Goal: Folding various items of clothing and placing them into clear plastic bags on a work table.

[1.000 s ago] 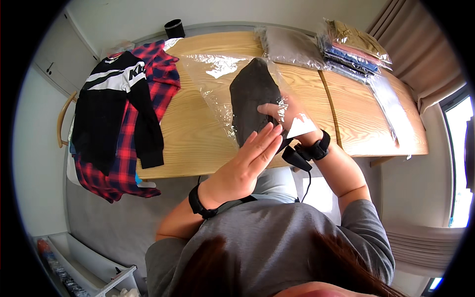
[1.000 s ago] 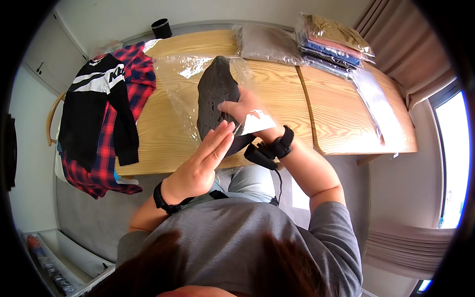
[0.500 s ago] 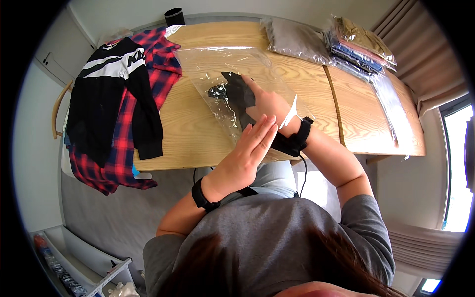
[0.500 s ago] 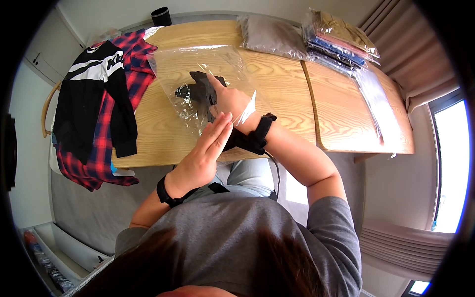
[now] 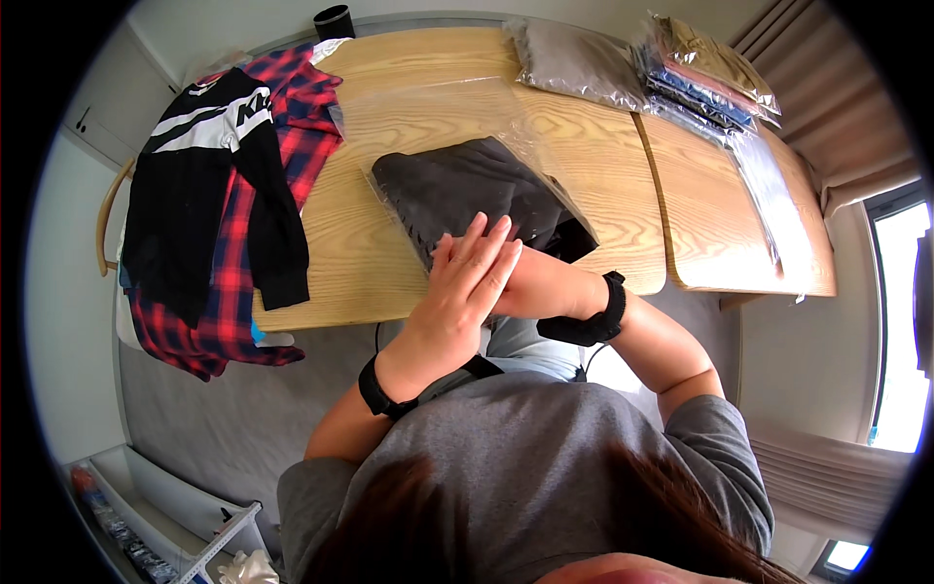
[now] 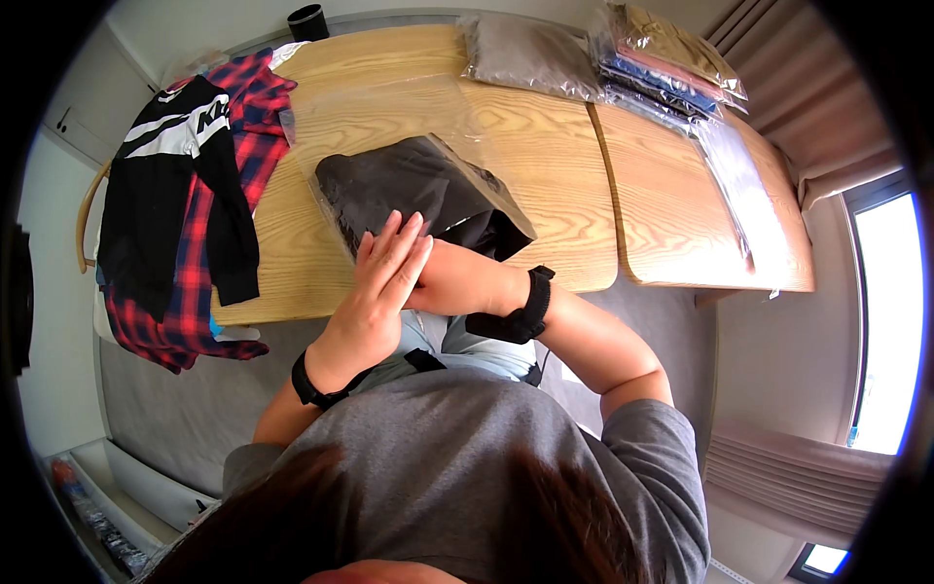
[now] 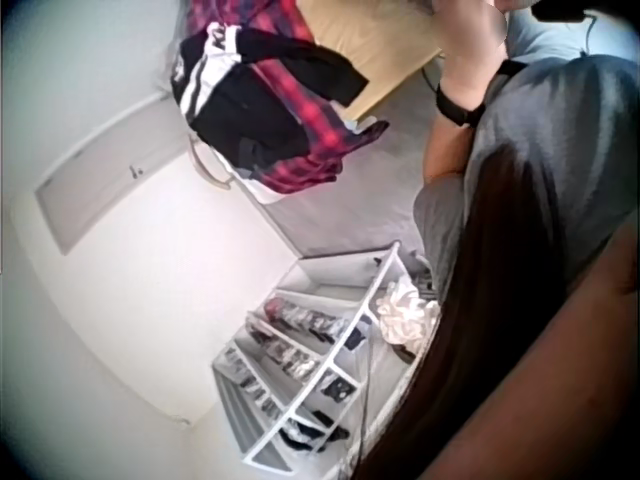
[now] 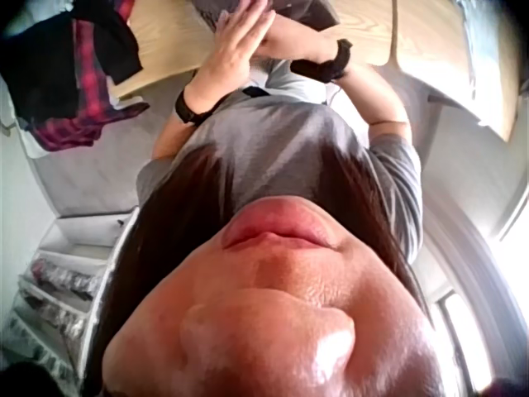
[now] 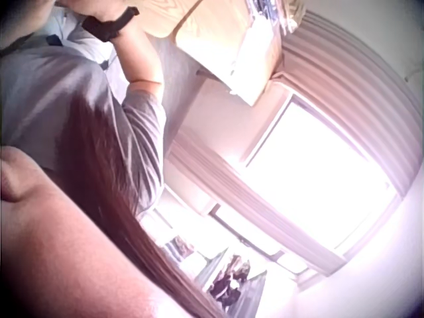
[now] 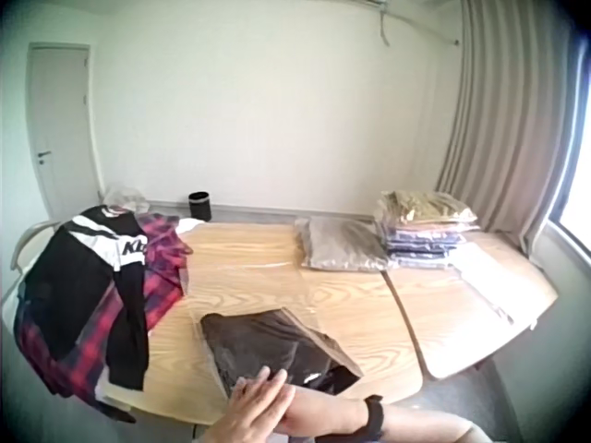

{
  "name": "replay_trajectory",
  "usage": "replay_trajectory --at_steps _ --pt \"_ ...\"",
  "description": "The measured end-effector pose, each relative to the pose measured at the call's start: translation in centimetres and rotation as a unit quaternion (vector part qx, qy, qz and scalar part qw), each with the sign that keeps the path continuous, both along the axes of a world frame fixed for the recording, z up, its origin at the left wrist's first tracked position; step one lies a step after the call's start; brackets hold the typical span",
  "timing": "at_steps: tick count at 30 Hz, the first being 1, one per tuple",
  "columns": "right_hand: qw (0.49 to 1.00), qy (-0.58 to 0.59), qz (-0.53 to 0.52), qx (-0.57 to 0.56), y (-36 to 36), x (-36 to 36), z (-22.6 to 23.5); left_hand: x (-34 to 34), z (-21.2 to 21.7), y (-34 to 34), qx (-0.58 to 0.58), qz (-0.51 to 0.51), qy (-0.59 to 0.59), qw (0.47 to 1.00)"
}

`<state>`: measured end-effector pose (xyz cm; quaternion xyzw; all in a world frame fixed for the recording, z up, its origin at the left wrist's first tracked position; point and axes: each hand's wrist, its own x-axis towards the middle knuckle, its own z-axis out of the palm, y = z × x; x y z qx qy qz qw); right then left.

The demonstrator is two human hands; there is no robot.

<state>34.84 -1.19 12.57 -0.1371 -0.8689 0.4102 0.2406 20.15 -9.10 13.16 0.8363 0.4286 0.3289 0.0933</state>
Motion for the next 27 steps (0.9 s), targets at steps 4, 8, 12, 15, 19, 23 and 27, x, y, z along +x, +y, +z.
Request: replay_trajectory --at_steps 4,8,12,15,19,23,27 --pt "0.956 0.036 -0.217 0.195 0.8 -0.1 -0.1 -1.3 -0.8 -0.8 0.017 0.048 0.017 0.999" --pt "0.884 -0.115 -0.381 0.244 2.7 0.8 -3.9 -1.8 -0.4 -1.7 -0.008 0.076 0.051 0.996" --pt "0.839 -0.178 -0.438 0.268 2.6 -0.3 -2.6 -2.5 -0.5 -2.2 -0.04 0.083 0.082 0.992" --pt "0.885 -0.151 -0.382 0.22 2.5 -0.4 -1.8 -2.5 -0.6 -2.3 -0.048 0.083 0.08 0.992" --pt "0.983 0.01 -0.166 0.075 1.8 -2.1 -1.0 -2.6 -1.0 -2.1 -0.014 0.093 0.063 0.994" --pt "0.993 0.058 -0.096 -0.024 0.2 -2.5 -0.1 -2.9 -0.9 -2.2 0.01 0.106 0.031 0.994" --pt "0.926 0.019 -0.282 0.25 1.5 -2.0 -0.6 -2.7 -0.6 -2.2 0.002 0.101 0.041 0.994"
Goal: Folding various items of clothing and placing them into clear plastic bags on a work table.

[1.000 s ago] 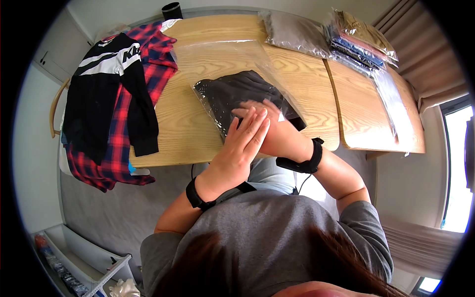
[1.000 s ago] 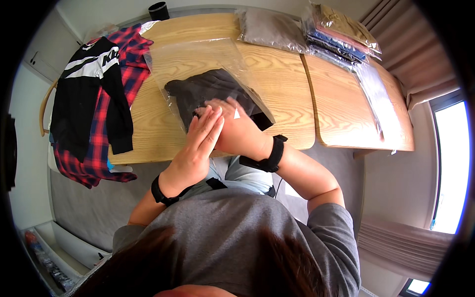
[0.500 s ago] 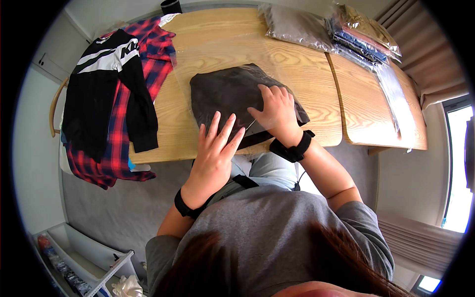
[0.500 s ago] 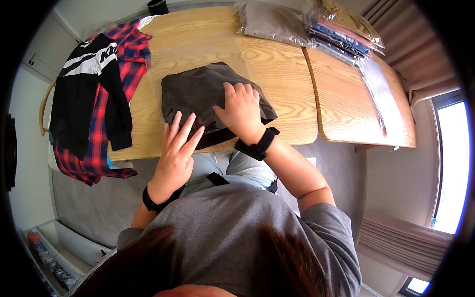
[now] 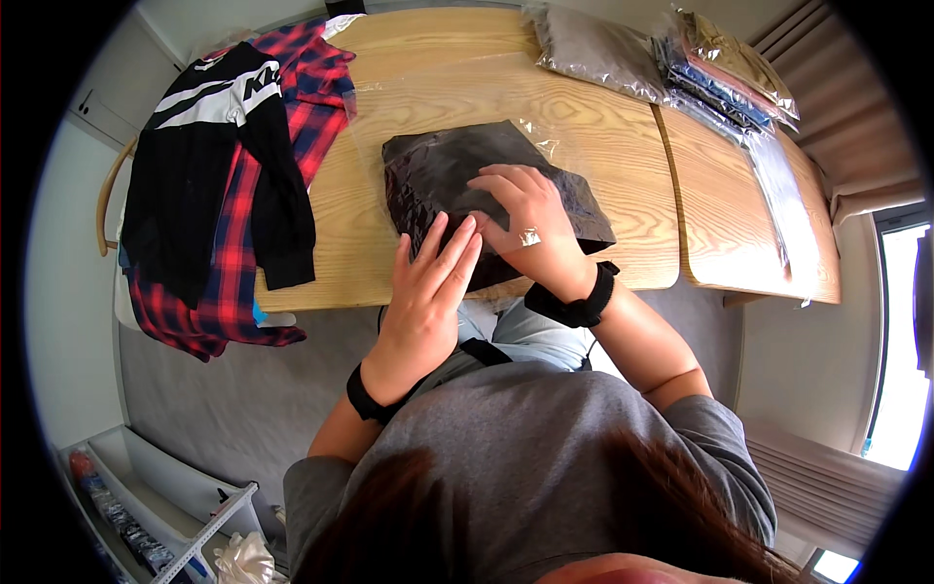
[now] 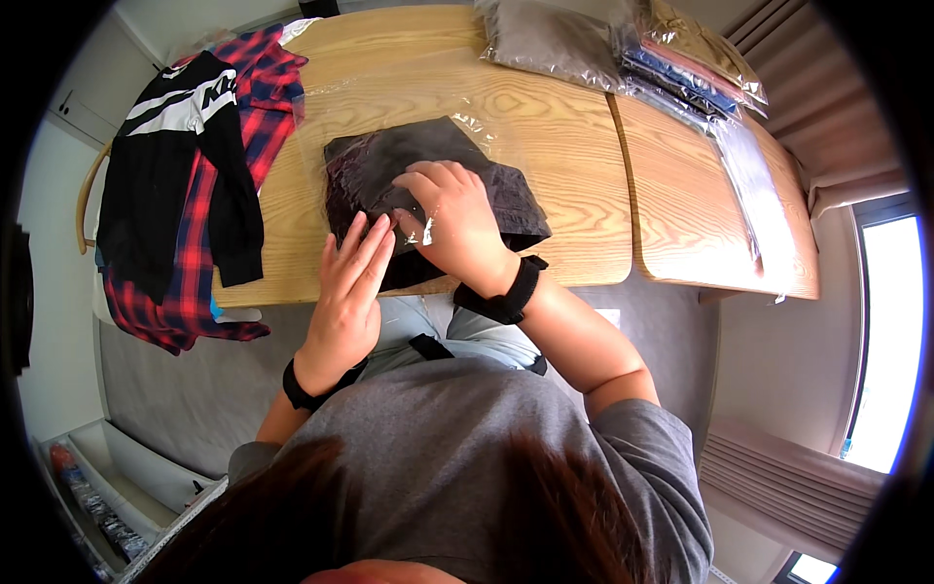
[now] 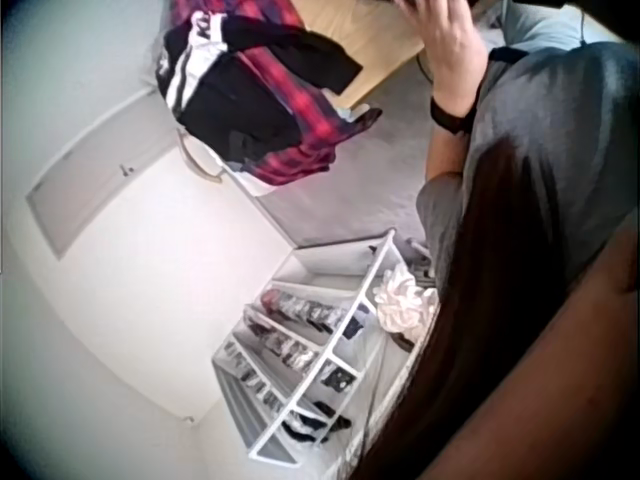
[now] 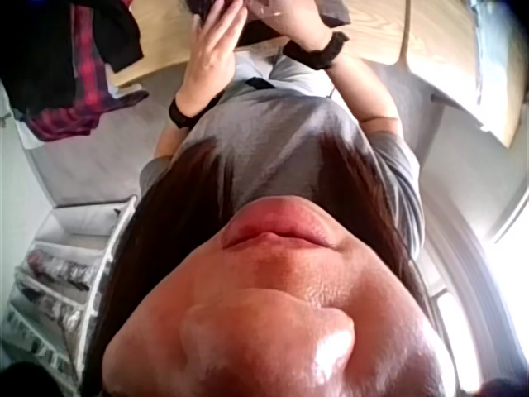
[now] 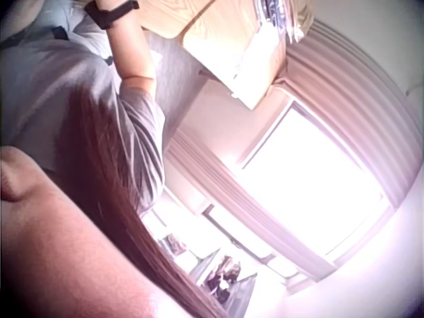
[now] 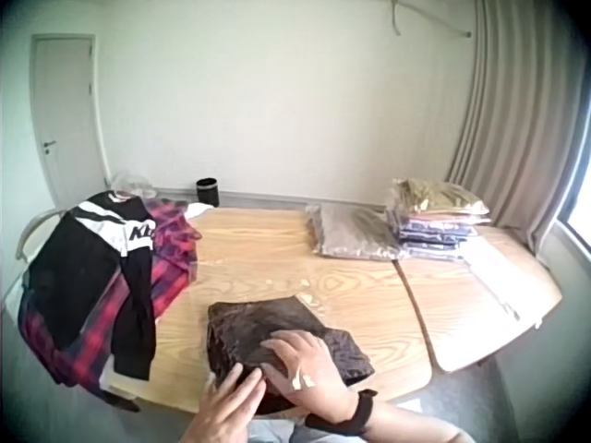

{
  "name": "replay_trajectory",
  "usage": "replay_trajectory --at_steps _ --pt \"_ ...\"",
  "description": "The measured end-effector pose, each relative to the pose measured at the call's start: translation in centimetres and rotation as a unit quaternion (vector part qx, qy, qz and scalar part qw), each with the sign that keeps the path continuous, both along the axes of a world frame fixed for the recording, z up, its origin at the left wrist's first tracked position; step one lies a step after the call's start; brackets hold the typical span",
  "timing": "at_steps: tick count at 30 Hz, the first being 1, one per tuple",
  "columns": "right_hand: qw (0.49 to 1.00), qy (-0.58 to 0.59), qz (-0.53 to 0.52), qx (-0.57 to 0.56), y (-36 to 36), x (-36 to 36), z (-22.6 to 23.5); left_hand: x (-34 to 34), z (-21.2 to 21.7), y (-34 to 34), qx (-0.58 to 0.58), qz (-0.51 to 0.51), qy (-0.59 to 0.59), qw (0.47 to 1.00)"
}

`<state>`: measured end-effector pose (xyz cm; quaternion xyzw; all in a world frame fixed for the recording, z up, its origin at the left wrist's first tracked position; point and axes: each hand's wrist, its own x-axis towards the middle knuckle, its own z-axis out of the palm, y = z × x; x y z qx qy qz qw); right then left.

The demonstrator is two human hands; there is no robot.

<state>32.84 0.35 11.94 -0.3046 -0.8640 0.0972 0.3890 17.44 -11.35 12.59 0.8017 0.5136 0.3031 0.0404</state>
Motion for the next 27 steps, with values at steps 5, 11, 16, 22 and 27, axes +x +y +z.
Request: replay_trajectory --at_steps 5,11,16,22,27 --pt "0.983 -0.121 -0.037 -0.134 0.4 1.0 -0.1 0.0 -0.3 0.1 -0.019 -0.007 0.005 1.0" --pt "0.944 -0.046 -0.039 -0.324 2.2 2.3 1.2 0.1 -0.3 0.3 -0.025 -0.011 0.001 1.0" --pt "0.94 -0.001 0.016 -0.341 2.9 2.7 1.4 0.3 -0.1 0.8 -0.005 -0.005 -0.002 1.0" --pt "0.959 -0.152 -0.064 -0.232 2.0 2.8 0.8 0.5 0.3 1.0 0.012 0.005 -0.002 1.0" --pt "0.939 -0.217 -0.236 -0.127 2.0 2.8 0.9 0.6 0.4 1.1 0.013 0.012 0.01 1.0"
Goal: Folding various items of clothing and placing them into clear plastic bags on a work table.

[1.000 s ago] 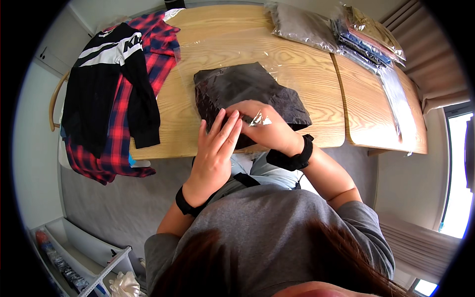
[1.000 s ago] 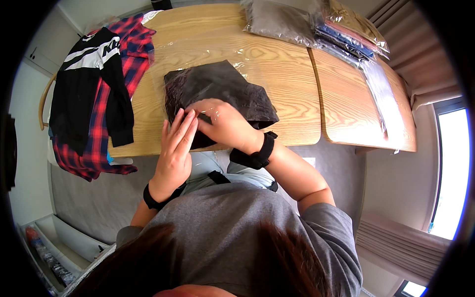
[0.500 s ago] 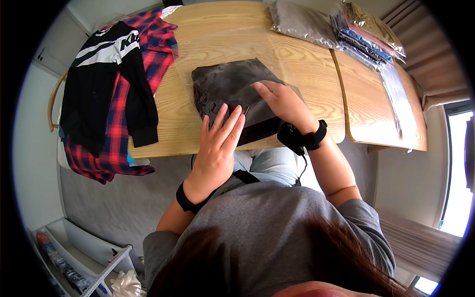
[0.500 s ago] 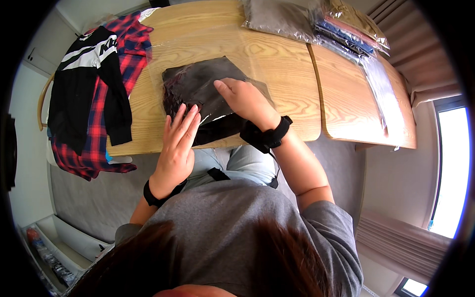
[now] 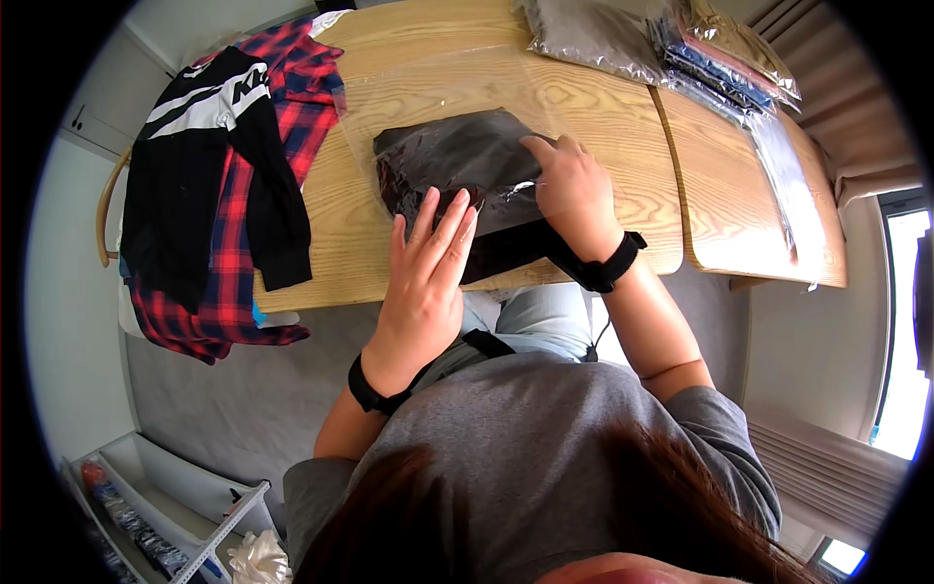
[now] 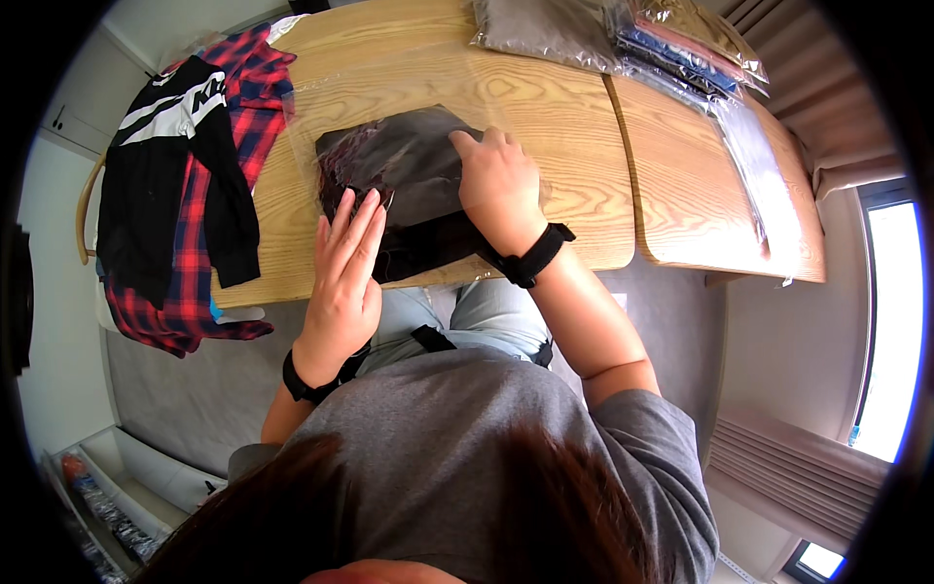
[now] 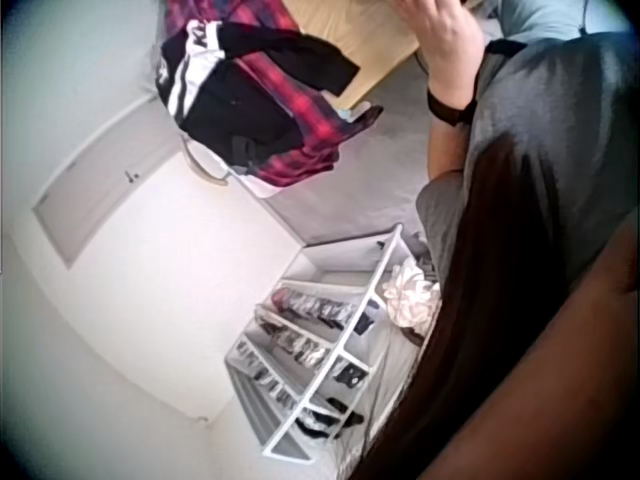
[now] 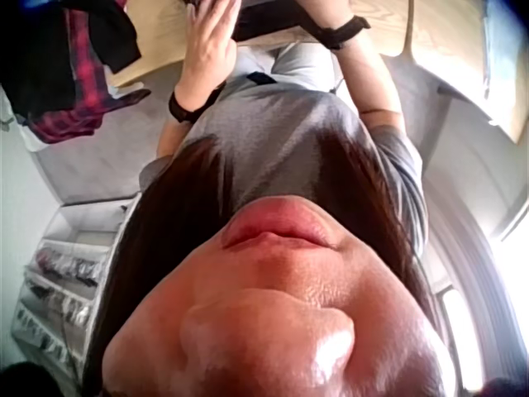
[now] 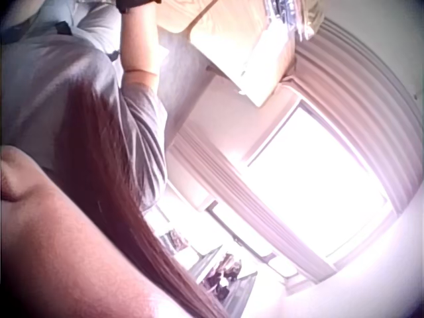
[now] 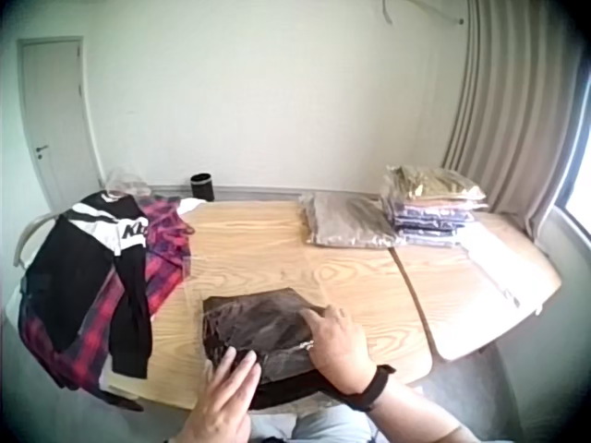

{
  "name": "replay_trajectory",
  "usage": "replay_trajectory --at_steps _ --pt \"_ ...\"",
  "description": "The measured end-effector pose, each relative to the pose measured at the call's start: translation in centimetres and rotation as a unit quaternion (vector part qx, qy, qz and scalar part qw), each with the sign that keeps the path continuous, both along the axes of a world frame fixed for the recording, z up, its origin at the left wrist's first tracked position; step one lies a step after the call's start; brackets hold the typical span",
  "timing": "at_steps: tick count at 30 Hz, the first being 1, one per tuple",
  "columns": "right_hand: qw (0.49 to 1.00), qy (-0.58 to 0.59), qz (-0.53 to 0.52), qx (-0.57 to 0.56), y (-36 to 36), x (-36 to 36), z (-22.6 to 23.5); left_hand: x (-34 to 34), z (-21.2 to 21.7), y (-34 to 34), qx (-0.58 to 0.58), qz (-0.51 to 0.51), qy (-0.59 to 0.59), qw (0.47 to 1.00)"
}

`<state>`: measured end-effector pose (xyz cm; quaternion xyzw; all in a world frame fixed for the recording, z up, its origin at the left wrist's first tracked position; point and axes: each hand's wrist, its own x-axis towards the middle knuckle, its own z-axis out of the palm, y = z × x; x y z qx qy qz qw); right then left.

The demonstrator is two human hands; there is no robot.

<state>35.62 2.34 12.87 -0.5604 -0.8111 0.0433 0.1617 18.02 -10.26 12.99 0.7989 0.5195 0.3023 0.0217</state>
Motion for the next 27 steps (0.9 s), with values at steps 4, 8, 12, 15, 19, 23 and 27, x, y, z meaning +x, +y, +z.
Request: replay_trajectory --at_steps 4,8,12,15,19,23,27 --pt "0.958 0.001 0.154 0.241 0.8 -0.3 -1.1 0.1 0.0 0.0 -0.001 0.0 -0.002 1.0" --pt "0.966 0.02 0.207 0.156 1.3 -0.9 -2.2 0.3 0.1 0.2 -0.002 -0.003 -0.009 1.0" --pt "0.991 0.032 0.104 -0.071 2.9 -1.0 -2.1 0.2 0.2 0.1 -0.005 -0.003 -0.009 1.0" --pt "0.99 0.065 0.0 0.124 2.8 -0.8 -3.0 0.2 0.1 0.1 -0.008 0.001 0.005 1.0" --pt "0.969 -0.092 0.035 0.225 1.0 -0.4 -2.6 0.1 0.0 0.1 -0.006 0.0 0.0 1.0" --pt "0.99 0.093 0.1 -0.029 -0.5 -1.8 -1.3 0.2 0.1 0.3 -0.003 -0.012 -0.002 1.0" --pt "0.952 0.277 0.023 -0.132 0.0 -3.6 -3.6 0.4 0.2 0.3 -0.012 -0.007 0.005 1.0"
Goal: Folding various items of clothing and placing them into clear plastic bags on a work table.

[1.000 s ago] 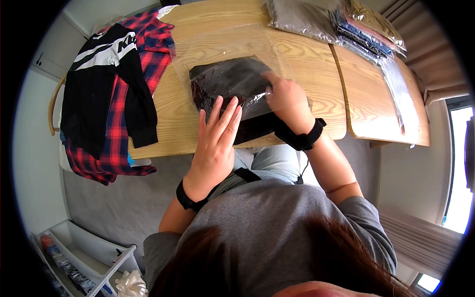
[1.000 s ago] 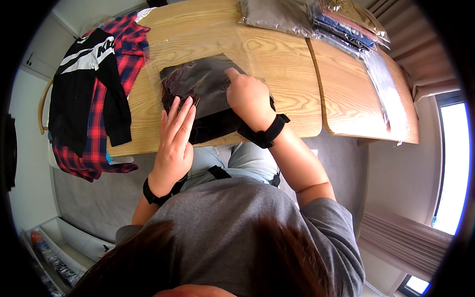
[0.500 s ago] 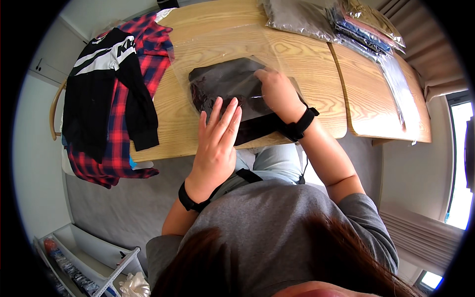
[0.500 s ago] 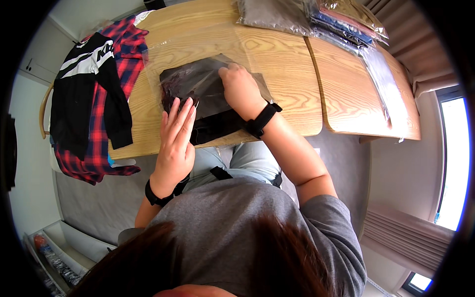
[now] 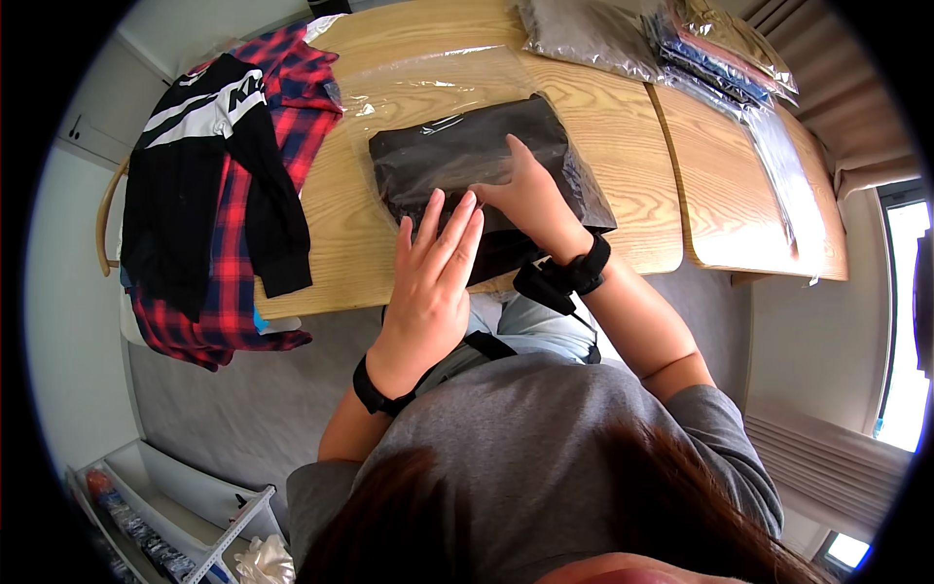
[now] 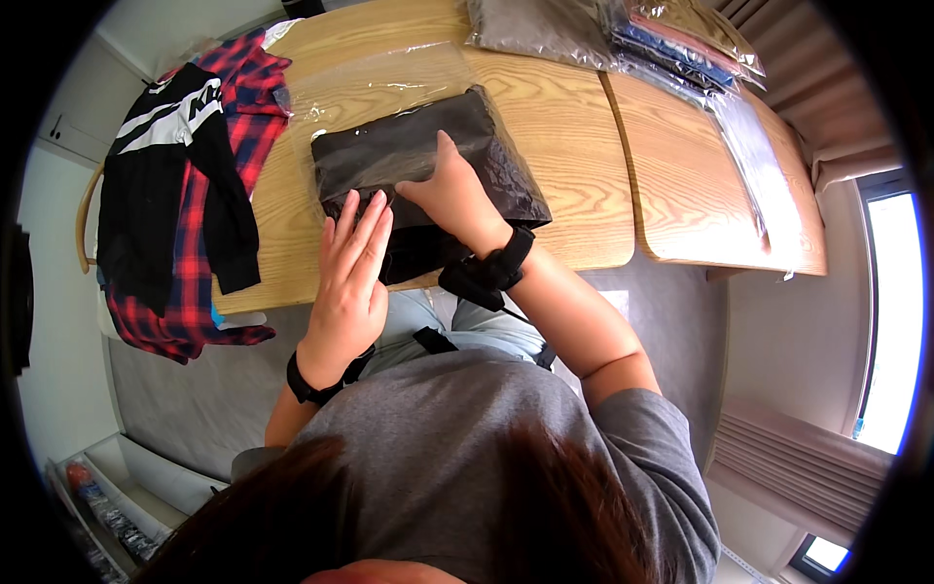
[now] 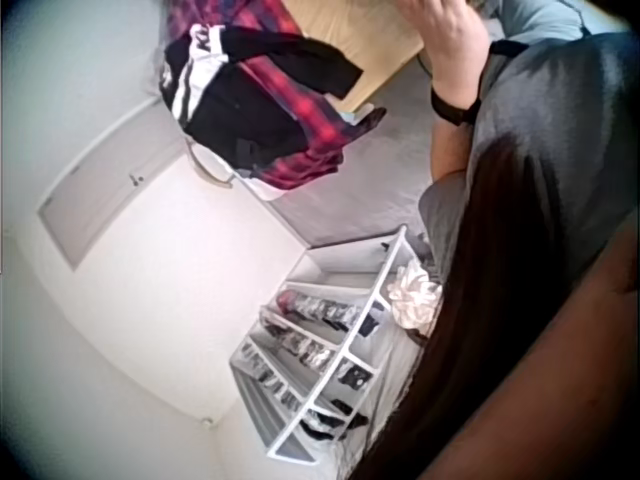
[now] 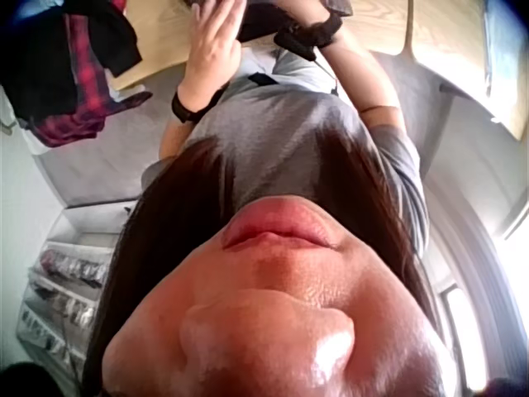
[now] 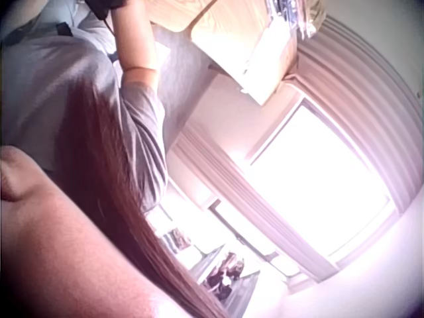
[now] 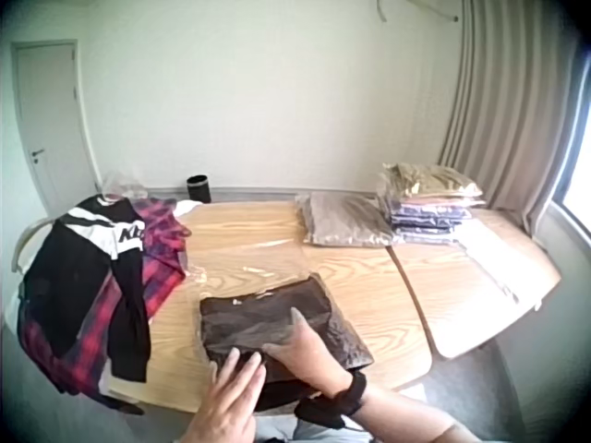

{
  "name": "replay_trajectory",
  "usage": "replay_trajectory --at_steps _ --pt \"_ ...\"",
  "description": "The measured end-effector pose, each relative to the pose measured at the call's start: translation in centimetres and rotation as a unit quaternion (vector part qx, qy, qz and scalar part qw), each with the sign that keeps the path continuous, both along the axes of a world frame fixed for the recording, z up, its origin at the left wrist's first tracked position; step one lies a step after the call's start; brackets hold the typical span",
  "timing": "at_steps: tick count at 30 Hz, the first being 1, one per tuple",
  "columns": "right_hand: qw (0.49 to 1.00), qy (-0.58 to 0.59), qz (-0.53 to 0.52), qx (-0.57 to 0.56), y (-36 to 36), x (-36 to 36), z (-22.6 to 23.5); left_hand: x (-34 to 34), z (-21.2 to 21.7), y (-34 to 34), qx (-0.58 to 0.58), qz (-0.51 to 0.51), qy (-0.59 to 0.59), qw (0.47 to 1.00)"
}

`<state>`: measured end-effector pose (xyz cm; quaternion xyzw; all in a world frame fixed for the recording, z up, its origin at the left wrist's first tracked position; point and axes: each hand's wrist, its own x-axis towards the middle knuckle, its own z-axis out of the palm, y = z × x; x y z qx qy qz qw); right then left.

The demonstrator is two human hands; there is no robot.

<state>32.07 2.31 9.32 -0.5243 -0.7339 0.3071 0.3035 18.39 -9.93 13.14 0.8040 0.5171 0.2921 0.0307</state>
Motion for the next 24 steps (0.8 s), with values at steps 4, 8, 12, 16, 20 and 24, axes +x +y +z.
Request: replay_trajectory --at_steps 4,8,12,16,20,24 --pt "0.927 0.304 0.18 -0.126 -0.8 -1.0 0.8 -0.1 0.1 -0.2 0.006 0.01 0.011 1.0" --pt "0.902 0.087 0.419 0.047 -3.0 -0.7 0.1 -0.3 0.3 -0.5 0.014 0.036 0.07 0.997" --pt "0.917 0.024 0.395 0.043 -3.5 1.5 2.7 -1.2 -0.4 -1.4 -0.002 -0.002 0.057 0.998" --pt "0.924 -0.278 0.142 0.224 -5.8 3.9 2.1 -1.4 -1.0 -2.0 -0.021 -0.039 0.032 0.998" --pt "0.916 -0.337 0.04 0.213 -6.1 4.9 1.1 -0.7 -0.8 -2.5 -0.005 -0.08 0.02 0.997" --pt "0.946 -0.262 0.074 0.173 -5.2 5.8 -1.5 1.1 -1.5 -2.1 -0.04 -0.22 -0.037 0.974"
